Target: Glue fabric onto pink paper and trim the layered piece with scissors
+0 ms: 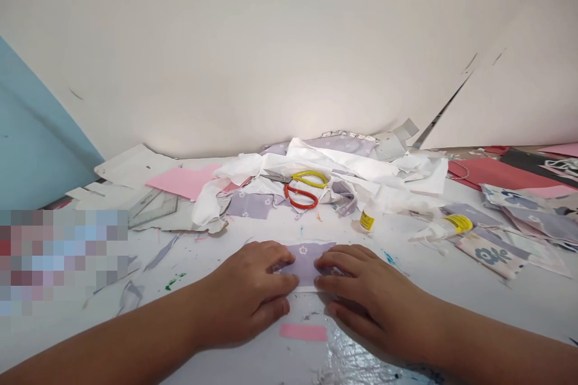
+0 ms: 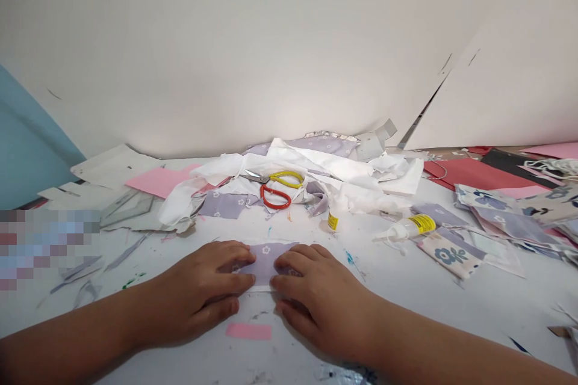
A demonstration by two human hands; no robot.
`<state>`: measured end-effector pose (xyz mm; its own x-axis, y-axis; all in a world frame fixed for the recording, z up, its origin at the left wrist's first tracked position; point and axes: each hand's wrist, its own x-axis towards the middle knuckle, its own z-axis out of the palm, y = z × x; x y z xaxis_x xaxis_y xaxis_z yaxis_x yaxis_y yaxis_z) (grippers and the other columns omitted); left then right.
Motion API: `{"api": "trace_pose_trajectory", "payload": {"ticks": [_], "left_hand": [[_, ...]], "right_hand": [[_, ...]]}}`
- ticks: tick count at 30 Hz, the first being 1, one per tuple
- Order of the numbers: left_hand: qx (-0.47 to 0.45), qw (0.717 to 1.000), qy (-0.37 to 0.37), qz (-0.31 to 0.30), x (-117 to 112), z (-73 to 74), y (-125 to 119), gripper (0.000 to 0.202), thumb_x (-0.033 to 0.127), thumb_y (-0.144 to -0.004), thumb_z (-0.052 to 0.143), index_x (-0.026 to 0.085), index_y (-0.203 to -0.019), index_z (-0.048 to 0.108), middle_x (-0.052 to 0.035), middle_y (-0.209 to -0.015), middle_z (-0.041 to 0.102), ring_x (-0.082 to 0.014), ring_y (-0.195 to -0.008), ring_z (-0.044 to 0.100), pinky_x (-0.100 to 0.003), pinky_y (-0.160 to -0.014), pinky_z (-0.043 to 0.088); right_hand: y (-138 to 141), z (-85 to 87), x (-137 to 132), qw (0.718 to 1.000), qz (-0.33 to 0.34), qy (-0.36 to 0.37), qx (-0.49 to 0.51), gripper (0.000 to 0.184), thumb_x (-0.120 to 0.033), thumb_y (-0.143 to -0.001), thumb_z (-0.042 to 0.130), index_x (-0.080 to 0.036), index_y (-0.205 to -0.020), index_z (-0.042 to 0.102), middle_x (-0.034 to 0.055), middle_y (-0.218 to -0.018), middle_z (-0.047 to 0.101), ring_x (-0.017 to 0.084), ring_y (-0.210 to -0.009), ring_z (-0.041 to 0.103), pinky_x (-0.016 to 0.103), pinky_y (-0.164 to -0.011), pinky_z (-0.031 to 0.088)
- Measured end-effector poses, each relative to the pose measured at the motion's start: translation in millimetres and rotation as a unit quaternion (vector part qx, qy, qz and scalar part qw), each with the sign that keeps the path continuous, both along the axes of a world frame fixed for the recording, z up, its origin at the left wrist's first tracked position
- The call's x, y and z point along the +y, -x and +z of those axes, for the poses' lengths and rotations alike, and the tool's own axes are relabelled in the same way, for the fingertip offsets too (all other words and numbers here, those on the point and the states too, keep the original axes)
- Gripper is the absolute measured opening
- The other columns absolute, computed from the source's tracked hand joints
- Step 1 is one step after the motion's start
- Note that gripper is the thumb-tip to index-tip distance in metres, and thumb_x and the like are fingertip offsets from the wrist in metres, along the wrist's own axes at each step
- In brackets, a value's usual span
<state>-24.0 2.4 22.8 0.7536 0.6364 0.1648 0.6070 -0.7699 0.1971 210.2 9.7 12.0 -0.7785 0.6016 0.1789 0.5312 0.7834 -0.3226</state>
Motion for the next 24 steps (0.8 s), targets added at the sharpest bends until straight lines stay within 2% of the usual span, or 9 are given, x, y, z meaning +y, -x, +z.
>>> {"api": "trace_pose_trajectory", "payload": {"ticks": [6, 9, 13, 19, 22, 24], "left_hand": [[0.008, 0.999, 0.045, 0.009, 4, 2.0, 2, 0.023, 0.024, -0.074, 0.052, 0.028, -0.095, 0.059, -0.0043, -0.116, 0.049, -0.0223, -0.105, 0.044, -0.038, -0.088, 0.037], [0.000, 0.998, 0.053, 0.028, 2, 2.4, 0, 0.030, 0.024, -0.074, 0.052, 0.026, -0.104, 0.055, -0.0059, -0.114, 0.050, -0.0220, -0.103, 0.045, -0.038, -0.088, 0.038], [0.011, 0.999, 0.016, 0.038, -1, 2.4, -2, 0.032, 0.028, -0.076, 0.051, 0.024, -0.108, 0.053, -0.0079, -0.119, 0.048, -0.0246, -0.110, 0.040, -0.041, -0.091, 0.034], [0.023, 0.999, 0.014, -0.016, 3, -2.2, 4, 0.030, 0.029, -0.075, 0.052, 0.027, -0.105, 0.054, -0.0056, -0.117, 0.049, -0.0229, -0.107, 0.043, -0.039, -0.090, 0.035], [-0.011, 1.000, -0.019, 0.001, 6, -2.7, 6, 0.020, 0.028, -0.076, 0.050, 0.023, -0.094, 0.059, -0.0070, -0.113, 0.050, -0.0223, -0.106, 0.043, -0.039, -0.090, 0.034], [-0.030, 0.999, -0.039, 0.021, 6, -0.8, 6, 0.019, 0.027, -0.077, 0.048, 0.022, -0.093, 0.059, -0.0078, -0.112, 0.050, -0.0226, -0.107, 0.042, -0.039, -0.091, 0.033]], "right_hand": [[-3, 2.4, 3, 1.000, 0.006, 0.026, 0.004, 0.022, -0.029, -0.079, 0.048, -0.028, -0.100, 0.057, 0.0038, -0.109, 0.053, 0.019, -0.100, 0.046, 0.036, -0.086, 0.035], [-3, 1.2, 4, 0.999, -0.008, 0.035, 0.023, 0.026, -0.028, -0.079, 0.048, -0.026, -0.104, 0.055, 0.0047, -0.108, 0.054, 0.018, -0.098, 0.047, 0.035, -0.086, 0.036], [0, 1.8, 3, 1.000, -0.006, 0.026, 0.014, 0.027, -0.026, -0.079, 0.048, -0.024, -0.104, 0.055, 0.0046, -0.106, 0.055, 0.019, -0.097, 0.048, 0.036, -0.086, 0.036], [-3, 3.1, 4, 1.000, 0.012, 0.006, 0.008, 0.025, -0.028, -0.079, 0.048, -0.026, -0.102, 0.058, 0.0046, -0.108, 0.055, 0.021, -0.101, 0.046, 0.039, -0.087, 0.036], [-9, -0.5, 8, 0.999, 0.003, -0.020, 0.049, 0.028, -0.026, -0.079, 0.048, -0.025, -0.105, 0.057, 0.0062, -0.109, 0.055, 0.022, -0.107, 0.043, 0.039, -0.091, 0.035], [-11, -3.4, 11, 0.997, -0.018, -0.039, 0.065, 0.033, -0.026, -0.079, 0.048, -0.025, -0.112, 0.053, 0.0078, -0.114, 0.052, 0.023, -0.113, 0.038, 0.042, -0.095, 0.031]]}}
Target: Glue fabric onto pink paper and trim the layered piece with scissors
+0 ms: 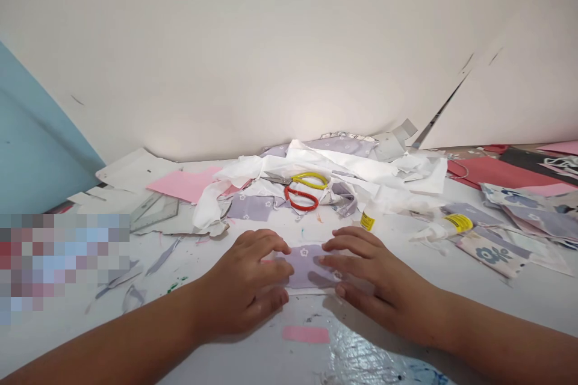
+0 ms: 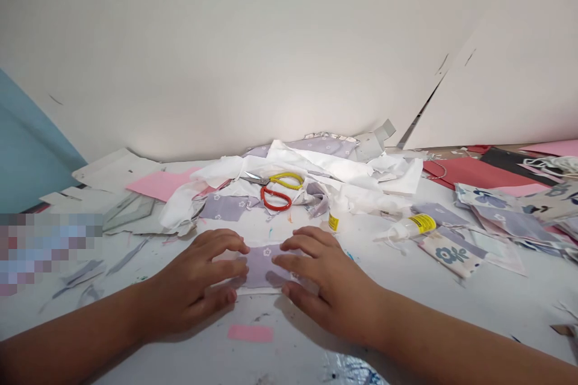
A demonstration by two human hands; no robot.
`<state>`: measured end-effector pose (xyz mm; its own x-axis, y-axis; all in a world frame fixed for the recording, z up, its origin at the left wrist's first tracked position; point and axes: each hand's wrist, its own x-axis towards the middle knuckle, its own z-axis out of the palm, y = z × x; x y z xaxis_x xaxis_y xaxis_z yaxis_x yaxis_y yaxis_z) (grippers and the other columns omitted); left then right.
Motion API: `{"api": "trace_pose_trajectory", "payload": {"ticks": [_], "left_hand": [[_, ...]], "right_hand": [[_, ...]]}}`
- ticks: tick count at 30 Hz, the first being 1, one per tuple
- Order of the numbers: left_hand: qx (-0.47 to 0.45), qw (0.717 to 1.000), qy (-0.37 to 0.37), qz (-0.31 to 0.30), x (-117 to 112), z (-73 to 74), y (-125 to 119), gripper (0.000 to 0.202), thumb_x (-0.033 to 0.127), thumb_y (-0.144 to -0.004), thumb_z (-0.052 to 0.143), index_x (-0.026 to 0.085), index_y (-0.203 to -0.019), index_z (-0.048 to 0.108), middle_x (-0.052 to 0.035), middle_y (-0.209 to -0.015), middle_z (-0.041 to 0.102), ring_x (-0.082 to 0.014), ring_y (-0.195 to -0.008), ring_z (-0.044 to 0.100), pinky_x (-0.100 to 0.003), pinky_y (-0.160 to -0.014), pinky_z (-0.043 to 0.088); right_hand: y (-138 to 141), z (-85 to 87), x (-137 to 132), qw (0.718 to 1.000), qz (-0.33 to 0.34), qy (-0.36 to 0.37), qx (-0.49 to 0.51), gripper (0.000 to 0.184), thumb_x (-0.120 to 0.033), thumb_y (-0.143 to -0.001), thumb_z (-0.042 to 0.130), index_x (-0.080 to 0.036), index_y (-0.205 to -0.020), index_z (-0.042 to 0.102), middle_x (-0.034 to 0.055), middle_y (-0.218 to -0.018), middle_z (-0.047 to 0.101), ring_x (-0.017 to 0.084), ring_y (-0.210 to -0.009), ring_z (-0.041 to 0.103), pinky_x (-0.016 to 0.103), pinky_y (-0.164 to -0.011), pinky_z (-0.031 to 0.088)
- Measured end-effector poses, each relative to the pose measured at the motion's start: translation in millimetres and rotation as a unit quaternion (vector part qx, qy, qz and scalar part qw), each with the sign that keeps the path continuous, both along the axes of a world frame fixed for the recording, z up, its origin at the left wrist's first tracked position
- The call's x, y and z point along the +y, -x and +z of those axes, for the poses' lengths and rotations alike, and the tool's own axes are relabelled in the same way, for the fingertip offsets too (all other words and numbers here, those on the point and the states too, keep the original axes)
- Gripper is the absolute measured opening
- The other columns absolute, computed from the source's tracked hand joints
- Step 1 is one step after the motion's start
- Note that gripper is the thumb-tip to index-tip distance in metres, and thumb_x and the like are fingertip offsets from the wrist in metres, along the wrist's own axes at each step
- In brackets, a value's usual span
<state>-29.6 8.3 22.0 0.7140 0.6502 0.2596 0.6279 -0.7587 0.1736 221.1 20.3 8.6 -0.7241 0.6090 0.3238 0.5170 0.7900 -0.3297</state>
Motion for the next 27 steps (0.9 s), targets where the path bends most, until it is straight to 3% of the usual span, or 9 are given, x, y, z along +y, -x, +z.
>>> {"api": "trace_pose_trajectory", "payload": {"ticks": [5, 7, 14, 21, 27], "left_hand": [[0.086, 0.992, 0.090, -0.023, 0, 7.5, -3, 0.045, 0.042, -0.077, 0.049, 0.029, -0.120, 0.045, -0.0069, -0.134, 0.035, -0.0309, -0.122, 0.025, -0.050, -0.095, 0.025], [0.115, 0.984, 0.130, -0.031, 2, 8.9, -2, 0.051, 0.049, -0.078, 0.044, 0.034, -0.127, 0.035, -0.0061, -0.139, 0.027, -0.0334, -0.126, 0.020, -0.055, -0.096, 0.020], [0.148, 0.970, 0.187, -0.039, 11, 9.5, 6, 0.058, 0.059, -0.074, 0.041, 0.042, -0.128, 0.028, -0.0008, -0.143, 0.015, -0.0392, -0.127, 0.008, -0.063, -0.093, 0.014], [0.124, 0.979, 0.158, -0.037, 9, 7.5, 8, 0.061, 0.058, -0.074, 0.042, 0.038, -0.130, 0.027, -0.0022, -0.142, 0.017, -0.0364, -0.128, 0.007, -0.060, -0.096, 0.012], [0.139, 0.971, 0.182, -0.062, 8, 9.8, 3, 0.067, 0.060, -0.074, 0.041, 0.037, -0.133, 0.018, -0.0028, -0.142, 0.016, -0.0354, -0.129, 0.004, -0.063, -0.095, 0.004]], "right_hand": [[1, 0.2, 2, 0.994, 0.016, 0.066, -0.083, 0.051, -0.045, -0.075, 0.051, -0.033, -0.124, 0.042, 0.0053, -0.139, 0.028, 0.036, -0.128, 0.009, 0.059, -0.095, 0.018], [2, 3.8, 3, 0.987, 0.032, 0.102, -0.116, 0.054, -0.052, -0.076, 0.046, -0.036, -0.126, 0.037, 0.0046, -0.142, 0.023, 0.037, -0.128, 0.004, 0.064, -0.094, 0.012], [-6, 13.7, 9, 0.974, 0.068, 0.154, -0.151, 0.062, -0.059, -0.072, 0.046, -0.039, -0.128, 0.031, 0.0040, -0.143, 0.015, 0.038, -0.127, -0.005, 0.066, -0.092, -0.002], [-8, 15.4, 7, 0.977, 0.068, 0.129, -0.152, 0.067, -0.060, -0.072, 0.045, -0.037, -0.131, 0.025, 0.0037, -0.144, 0.007, 0.034, -0.128, -0.007, 0.063, -0.094, -0.004], [-3, 14.0, 6, 0.975, 0.099, 0.135, -0.144, 0.071, -0.055, -0.072, 0.050, -0.032, -0.133, 0.022, 0.0056, -0.142, 0.016, 0.034, -0.127, -0.007, 0.063, -0.094, -0.007]]}}
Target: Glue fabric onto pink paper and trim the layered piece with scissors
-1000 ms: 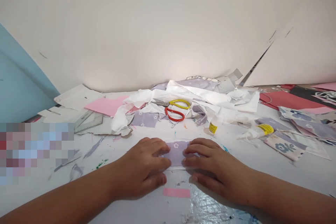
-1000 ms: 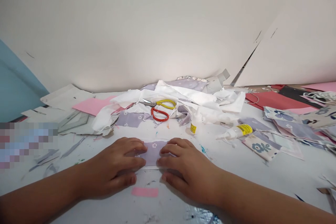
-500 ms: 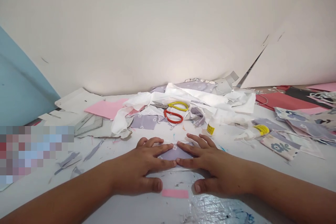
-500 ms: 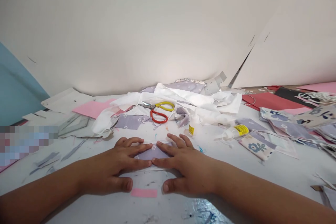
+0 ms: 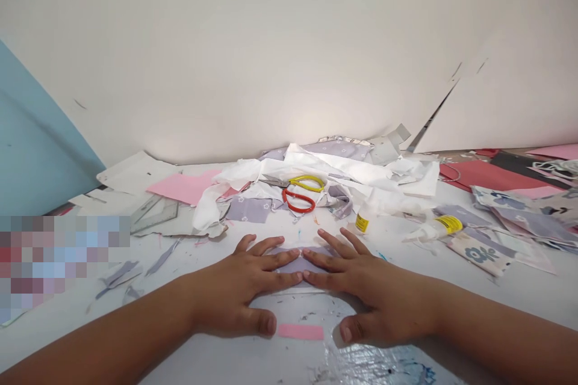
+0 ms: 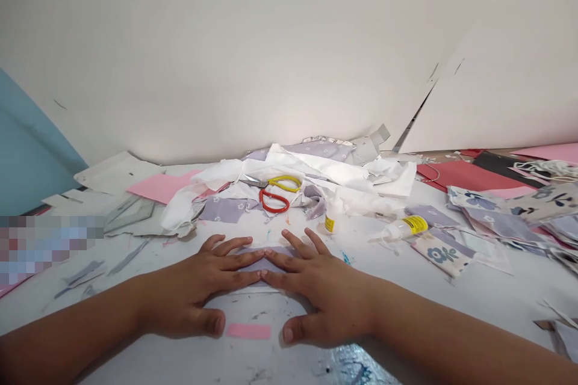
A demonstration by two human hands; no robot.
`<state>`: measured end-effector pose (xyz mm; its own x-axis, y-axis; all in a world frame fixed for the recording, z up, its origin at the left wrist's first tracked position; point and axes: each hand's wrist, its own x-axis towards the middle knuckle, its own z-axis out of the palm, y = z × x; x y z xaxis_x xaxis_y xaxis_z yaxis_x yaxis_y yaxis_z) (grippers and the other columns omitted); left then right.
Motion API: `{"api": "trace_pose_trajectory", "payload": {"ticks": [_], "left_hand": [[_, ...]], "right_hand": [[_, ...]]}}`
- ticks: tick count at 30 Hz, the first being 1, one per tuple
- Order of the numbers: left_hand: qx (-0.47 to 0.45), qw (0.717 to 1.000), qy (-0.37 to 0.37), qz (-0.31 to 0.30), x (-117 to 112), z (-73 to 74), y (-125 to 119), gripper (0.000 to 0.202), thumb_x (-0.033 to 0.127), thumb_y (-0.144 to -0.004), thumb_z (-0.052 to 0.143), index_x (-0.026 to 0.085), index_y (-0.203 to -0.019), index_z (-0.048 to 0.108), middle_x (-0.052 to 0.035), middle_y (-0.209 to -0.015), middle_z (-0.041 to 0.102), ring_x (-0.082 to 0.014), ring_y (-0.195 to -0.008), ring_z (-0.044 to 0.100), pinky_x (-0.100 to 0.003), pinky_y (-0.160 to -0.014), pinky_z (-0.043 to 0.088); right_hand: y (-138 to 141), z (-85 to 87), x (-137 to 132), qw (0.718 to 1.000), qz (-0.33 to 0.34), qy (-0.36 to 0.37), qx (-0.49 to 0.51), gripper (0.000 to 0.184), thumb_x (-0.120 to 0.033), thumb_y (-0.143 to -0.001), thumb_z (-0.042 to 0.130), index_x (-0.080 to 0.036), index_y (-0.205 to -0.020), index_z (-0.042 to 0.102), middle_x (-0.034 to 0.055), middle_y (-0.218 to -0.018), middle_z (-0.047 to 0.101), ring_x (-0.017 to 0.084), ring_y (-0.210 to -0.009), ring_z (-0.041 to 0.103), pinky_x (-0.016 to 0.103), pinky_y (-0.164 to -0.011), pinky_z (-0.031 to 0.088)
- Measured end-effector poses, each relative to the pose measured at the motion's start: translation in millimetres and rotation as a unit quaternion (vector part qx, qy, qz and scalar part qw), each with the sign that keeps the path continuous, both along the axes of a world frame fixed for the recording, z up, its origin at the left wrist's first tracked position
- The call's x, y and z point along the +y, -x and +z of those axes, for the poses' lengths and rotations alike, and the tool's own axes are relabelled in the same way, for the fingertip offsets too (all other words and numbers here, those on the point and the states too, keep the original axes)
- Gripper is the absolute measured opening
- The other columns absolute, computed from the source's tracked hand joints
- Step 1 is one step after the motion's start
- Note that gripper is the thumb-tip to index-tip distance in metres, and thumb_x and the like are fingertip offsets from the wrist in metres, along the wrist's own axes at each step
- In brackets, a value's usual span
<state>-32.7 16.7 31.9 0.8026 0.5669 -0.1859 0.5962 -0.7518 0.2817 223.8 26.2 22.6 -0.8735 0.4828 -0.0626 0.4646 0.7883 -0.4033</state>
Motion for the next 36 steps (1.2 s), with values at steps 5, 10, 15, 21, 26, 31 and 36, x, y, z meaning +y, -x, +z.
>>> {"api": "trace_pose_trajectory", "payload": {"ticks": [5, 10, 15, 21, 26, 31, 36], "left_hand": [[0.016, 0.999, 0.046, 0.018, 2, 6.8, 4, 0.064, 0.061, -0.071, 0.044, 0.041, -0.129, 0.024, -0.0012, -0.143, 0.012, -0.0367, -0.128, 0.000, -0.066, -0.092, 0.003], [0.016, 0.997, 0.073, 0.012, 8, 10.6, 10, 0.065, 0.060, -0.069, 0.047, 0.039, -0.128, 0.029, -0.0019, -0.143, 0.009, -0.0365, -0.128, -0.003, -0.066, -0.092, 0.001], [-0.042, 0.995, 0.073, 0.052, 13, 4.2, 16, 0.052, 0.054, -0.075, 0.046, 0.036, -0.123, 0.041, -0.0003, -0.141, 0.021, -0.0309, -0.130, 0.005, -0.058, -0.098, 0.011], [-0.134, 0.987, -0.049, 0.068, 4, -7.5, 4, 0.044, 0.044, -0.084, 0.037, 0.026, -0.123, 0.044, -0.0036, -0.132, 0.041, -0.0229, -0.127, 0.023, -0.044, -0.102, 0.022], [-0.041, 0.999, 0.018, 0.007, 0, -0.2, 0, 0.059, 0.054, -0.077, 0.042, 0.034, -0.130, 0.027, -0.0030, -0.141, 0.018, -0.0295, -0.129, 0.011, -0.057, -0.099, 0.008], [-0.004, 0.997, 0.073, 0.007, 8, 7.3, 8, 0.060, 0.056, -0.072, 0.048, 0.040, -0.127, 0.030, -0.0019, -0.143, 0.009, -0.0331, -0.128, 0.000, -0.064, -0.094, -0.001], [0.028, 0.993, 0.114, 0.003, 14, 13.4, 10, 0.064, 0.060, -0.067, 0.050, 0.041, -0.126, 0.032, 0.0005, -0.143, 0.003, -0.0346, -0.126, -0.011, -0.065, -0.093, -0.001]], "right_hand": [[-10, 3.2, 3, 0.999, -0.014, 0.037, -0.023, 0.073, -0.053, -0.066, 0.058, -0.037, -0.130, 0.026, 0.0048, -0.143, 0.010, 0.037, -0.125, -0.010, 0.066, -0.090, -0.010], [-22, 6.3, 8, 0.998, -0.023, 0.053, -0.020, 0.071, -0.050, -0.063, 0.063, -0.039, -0.126, 0.034, 0.0043, -0.143, 0.012, 0.039, -0.125, -0.007, 0.068, -0.091, -0.001], [-23, 8.0, 9, 0.997, -0.064, 0.054, -0.005, 0.059, -0.051, -0.068, 0.058, -0.037, -0.123, 0.042, 0.0022, -0.142, 0.018, 0.036, -0.127, -0.005, 0.066, -0.094, 0.003], [-4, 5.3, 1, 0.997, -0.063, 0.011, 0.047, 0.061, -0.045, -0.076, 0.050, -0.032, -0.131, 0.028, 0.0014, -0.141, 0.021, 0.028, -0.129, 0.001, 0.057, -0.100, 0.004], [-2, 0.4, -2, 0.999, -0.013, 0.037, 0.011, 0.078, -0.049, -0.066, 0.060, -0.031, -0.132, 0.024, 0.0061, -0.143, 0.010, 0.035, -0.126, -0.006, 0.062, -0.096, 0.000], [-12, 7.0, 2, 0.998, -0.016, 0.058, -0.022, 0.076, -0.052, -0.061, 0.064, -0.036, -0.128, 0.032, 0.0069, -0.143, 0.008, 0.039, -0.125, -0.005, 0.067, -0.091, 0.001], [-15, 20.4, 4, 0.996, -0.031, 0.070, -0.045, 0.070, -0.057, -0.058, 0.062, -0.037, -0.122, 0.042, 0.0091, -0.142, 0.018, 0.043, -0.124, 0.009, 0.070, -0.088, 0.011]]}}
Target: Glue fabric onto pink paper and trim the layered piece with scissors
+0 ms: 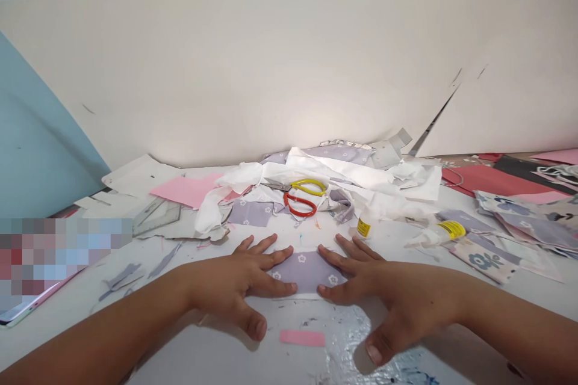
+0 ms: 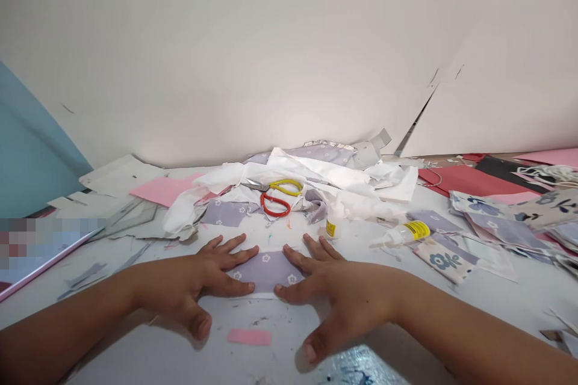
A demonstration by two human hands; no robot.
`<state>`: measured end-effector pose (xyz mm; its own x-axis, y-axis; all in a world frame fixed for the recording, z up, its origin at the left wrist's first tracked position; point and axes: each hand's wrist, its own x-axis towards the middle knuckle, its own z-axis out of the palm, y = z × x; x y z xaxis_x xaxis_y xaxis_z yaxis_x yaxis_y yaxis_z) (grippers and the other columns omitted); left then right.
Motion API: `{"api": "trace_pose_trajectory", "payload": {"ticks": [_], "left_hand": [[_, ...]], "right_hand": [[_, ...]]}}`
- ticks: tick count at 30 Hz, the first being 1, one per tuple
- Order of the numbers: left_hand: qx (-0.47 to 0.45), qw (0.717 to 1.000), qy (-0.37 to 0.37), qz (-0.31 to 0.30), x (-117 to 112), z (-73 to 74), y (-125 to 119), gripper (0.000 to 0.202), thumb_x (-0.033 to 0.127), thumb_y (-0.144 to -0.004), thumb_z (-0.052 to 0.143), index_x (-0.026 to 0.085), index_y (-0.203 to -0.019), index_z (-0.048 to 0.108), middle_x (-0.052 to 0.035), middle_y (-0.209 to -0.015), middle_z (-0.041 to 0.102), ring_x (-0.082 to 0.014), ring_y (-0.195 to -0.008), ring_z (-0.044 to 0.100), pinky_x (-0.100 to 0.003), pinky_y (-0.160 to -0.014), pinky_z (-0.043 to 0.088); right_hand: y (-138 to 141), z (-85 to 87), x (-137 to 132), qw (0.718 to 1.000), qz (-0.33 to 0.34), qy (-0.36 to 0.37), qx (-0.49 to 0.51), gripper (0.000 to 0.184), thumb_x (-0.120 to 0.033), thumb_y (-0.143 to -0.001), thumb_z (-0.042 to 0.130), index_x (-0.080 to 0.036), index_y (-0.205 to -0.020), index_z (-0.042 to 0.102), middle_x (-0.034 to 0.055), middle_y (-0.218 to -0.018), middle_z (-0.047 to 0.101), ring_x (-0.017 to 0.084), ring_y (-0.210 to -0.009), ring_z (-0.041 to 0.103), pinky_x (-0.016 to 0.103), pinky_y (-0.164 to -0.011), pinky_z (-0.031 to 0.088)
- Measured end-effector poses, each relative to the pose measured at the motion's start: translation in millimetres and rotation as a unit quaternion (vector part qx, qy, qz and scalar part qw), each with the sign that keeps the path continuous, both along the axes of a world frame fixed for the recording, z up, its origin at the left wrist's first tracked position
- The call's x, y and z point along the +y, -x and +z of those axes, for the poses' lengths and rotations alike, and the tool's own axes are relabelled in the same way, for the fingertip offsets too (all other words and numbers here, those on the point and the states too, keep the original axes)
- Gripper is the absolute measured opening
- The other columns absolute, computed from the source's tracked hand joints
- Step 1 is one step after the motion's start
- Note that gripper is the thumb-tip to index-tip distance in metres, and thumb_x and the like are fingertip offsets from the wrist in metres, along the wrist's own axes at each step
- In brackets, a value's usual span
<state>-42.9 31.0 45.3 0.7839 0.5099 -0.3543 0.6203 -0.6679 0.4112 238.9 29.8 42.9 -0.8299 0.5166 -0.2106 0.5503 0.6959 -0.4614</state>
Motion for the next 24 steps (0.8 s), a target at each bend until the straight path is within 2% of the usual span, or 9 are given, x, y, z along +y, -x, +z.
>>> {"api": "trace_pose_trajectory", "payload": {"ticks": [3, 6, 9, 11, 13, 16, 20, 24], "left_hand": [[-0.003, 1.000, 0.021, 0.007, 4, 0.9, 3, 0.056, 0.058, -0.069, 0.050, 0.042, -0.122, 0.039, 0.0033, -0.143, 0.005, -0.0334, -0.126, -0.012, -0.065, -0.093, 0.000], [-0.048, 0.997, 0.022, 0.047, 5, -4.3, 6, 0.043, 0.055, -0.074, 0.046, 0.040, -0.114, 0.050, 0.0037, -0.142, 0.016, -0.0321, -0.128, -0.005, -0.062, -0.096, 0.006], [-0.127, 0.981, -0.047, 0.135, -2, -13.3, 1, 0.038, 0.050, -0.081, 0.039, 0.033, -0.111, 0.055, -0.0009, -0.137, 0.033, -0.0284, -0.130, 0.008, -0.054, -0.098, 0.021], [-0.140, 0.971, -0.117, 0.154, -9, -17.5, -6, 0.039, 0.048, -0.083, 0.035, 0.030, -0.113, 0.053, -0.0020, -0.134, 0.037, -0.0266, -0.130, 0.011, -0.051, -0.100, 0.021], [-0.106, 0.980, -0.135, 0.103, -15, -18.4, -13, 0.048, 0.050, -0.081, 0.037, 0.030, -0.125, 0.040, -0.0018, -0.138, 0.031, -0.0271, -0.130, 0.008, -0.053, -0.102, 0.011], [-0.054, 0.994, -0.092, 0.033, -20, -14.4, -18, 0.063, 0.055, -0.079, 0.036, 0.030, -0.134, 0.018, -0.0028, -0.142, 0.015, -0.0289, -0.130, 0.004, -0.054, -0.101, 0.002], [-0.001, 0.998, -0.052, 0.028, -15, -6.4, -12, 0.061, 0.060, -0.076, 0.037, 0.039, -0.131, 0.020, 0.0019, -0.143, 0.004, -0.0324, -0.129, -0.005, -0.061, -0.094, -0.008], [0.021, 0.999, -0.011, 0.042, -7, -0.2, -5, 0.063, 0.063, -0.071, 0.042, 0.042, -0.128, 0.025, 0.0043, -0.142, 0.002, -0.0343, -0.127, -0.012, -0.064, -0.090, -0.013]], "right_hand": [[-2, 0.2, 1, 1.000, -0.006, 0.008, 0.000, 0.064, -0.053, -0.059, 0.064, -0.038, -0.119, 0.046, 0.0056, -0.141, 0.022, 0.040, -0.126, 0.007, 0.068, -0.089, 0.016], [0, -8.1, 2, 0.997, -0.065, 0.012, 0.033, 0.045, -0.050, -0.067, 0.059, -0.036, -0.110, 0.056, 0.0011, -0.139, 0.029, 0.035, -0.128, 0.004, 0.066, -0.093, 0.016], [9, -19.0, 0, 0.984, -0.121, -0.031, 0.124, 0.040, -0.043, -0.079, 0.047, -0.028, -0.116, 0.052, 0.0028, -0.136, 0.034, 0.026, -0.130, 0.010, 0.054, -0.101, 0.018], [15, -23.1, -3, 0.983, -0.101, -0.061, 0.143, 0.046, -0.037, -0.081, 0.045, -0.025, -0.125, 0.042, 0.0034, -0.138, 0.031, 0.023, -0.130, 0.008, 0.049, -0.104, 0.015], [20, -23.1, -6, 0.991, -0.048, -0.057, 0.114, 0.058, -0.037, -0.078, 0.049, -0.027, -0.131, 0.031, 0.0019, -0.140, 0.025, 0.025, -0.131, 0.003, 0.050, -0.104, 0.007], [20, -18.1, -8, 0.999, -0.018, -0.011, 0.049, 0.070, -0.047, -0.073, 0.052, -0.030, -0.133, 0.021, 0.0007, -0.143, 0.014, 0.031, -0.128, -0.008, 0.056, -0.101, -0.003], [10, -9.4, -5, 0.999, -0.034, 0.030, -0.012, 0.073, -0.056, -0.067, 0.054, -0.035, -0.131, 0.025, 0.0002, -0.143, 0.002, 0.035, -0.123, -0.019, 0.062, -0.094, -0.008], [0, -0.9, -1, 0.997, -0.040, 0.050, -0.037, 0.072, -0.054, -0.065, 0.058, -0.037, -0.129, 0.029, 0.0006, -0.143, 0.000, 0.037, -0.123, -0.017, 0.064, -0.094, 0.000]]}}
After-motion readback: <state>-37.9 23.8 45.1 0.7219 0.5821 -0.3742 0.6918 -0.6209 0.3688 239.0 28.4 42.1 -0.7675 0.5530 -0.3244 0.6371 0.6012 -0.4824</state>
